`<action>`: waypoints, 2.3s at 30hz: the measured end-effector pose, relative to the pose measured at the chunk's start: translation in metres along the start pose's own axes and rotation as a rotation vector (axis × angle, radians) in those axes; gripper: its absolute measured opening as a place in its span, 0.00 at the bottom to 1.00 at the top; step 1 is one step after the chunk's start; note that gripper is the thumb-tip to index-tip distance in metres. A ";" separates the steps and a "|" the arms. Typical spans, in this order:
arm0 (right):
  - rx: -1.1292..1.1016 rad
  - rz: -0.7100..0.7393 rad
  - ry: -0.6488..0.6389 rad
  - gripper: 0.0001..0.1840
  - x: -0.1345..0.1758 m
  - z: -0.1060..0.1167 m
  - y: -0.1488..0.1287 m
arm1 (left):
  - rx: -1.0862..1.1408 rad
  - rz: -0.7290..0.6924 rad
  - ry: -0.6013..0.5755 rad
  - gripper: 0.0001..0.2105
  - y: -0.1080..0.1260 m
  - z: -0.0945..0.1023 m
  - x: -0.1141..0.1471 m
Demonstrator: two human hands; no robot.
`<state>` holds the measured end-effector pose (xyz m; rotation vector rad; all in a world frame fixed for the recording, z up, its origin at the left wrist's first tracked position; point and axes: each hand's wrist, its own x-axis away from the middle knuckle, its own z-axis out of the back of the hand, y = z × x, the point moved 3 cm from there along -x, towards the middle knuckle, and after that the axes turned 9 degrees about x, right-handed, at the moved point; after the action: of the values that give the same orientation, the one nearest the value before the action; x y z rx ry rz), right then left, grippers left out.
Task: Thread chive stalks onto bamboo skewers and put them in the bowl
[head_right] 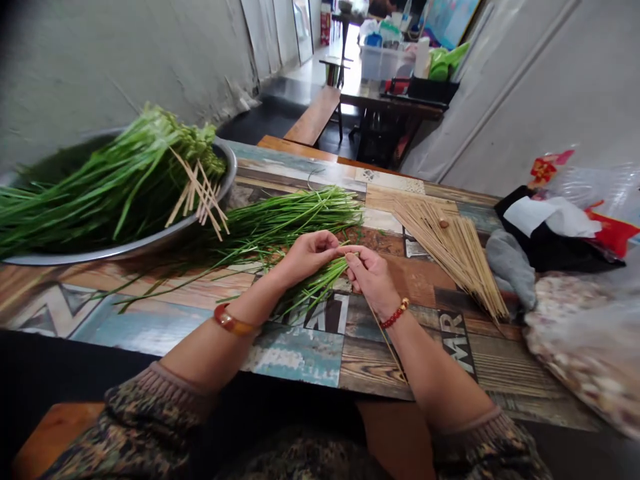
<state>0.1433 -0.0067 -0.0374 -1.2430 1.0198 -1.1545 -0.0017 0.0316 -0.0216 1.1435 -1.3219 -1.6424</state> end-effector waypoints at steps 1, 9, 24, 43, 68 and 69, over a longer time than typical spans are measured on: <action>-0.002 -0.008 0.006 0.17 0.000 0.001 -0.001 | -0.008 0.011 -0.001 0.09 0.002 0.000 0.000; 0.022 -0.068 0.021 0.15 0.002 0.003 -0.003 | -0.052 0.103 -0.040 0.12 0.012 -0.002 0.004; 0.188 -0.009 0.065 0.15 0.002 0.006 -0.003 | 0.101 0.167 0.063 0.07 0.018 0.002 0.004; 0.313 0.046 0.097 0.15 0.002 0.007 -0.006 | 0.189 0.271 0.049 0.10 0.013 -0.001 0.008; 0.313 0.092 0.095 0.15 0.005 0.004 -0.013 | 0.412 0.378 0.097 0.09 0.013 -0.002 0.009; 0.304 0.089 0.093 0.15 0.004 0.004 -0.013 | 0.415 0.383 0.099 0.09 0.013 -0.002 0.009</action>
<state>0.1467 -0.0102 -0.0243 -0.9027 0.9186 -1.2543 -0.0033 0.0197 -0.0109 1.0975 -1.7410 -1.0524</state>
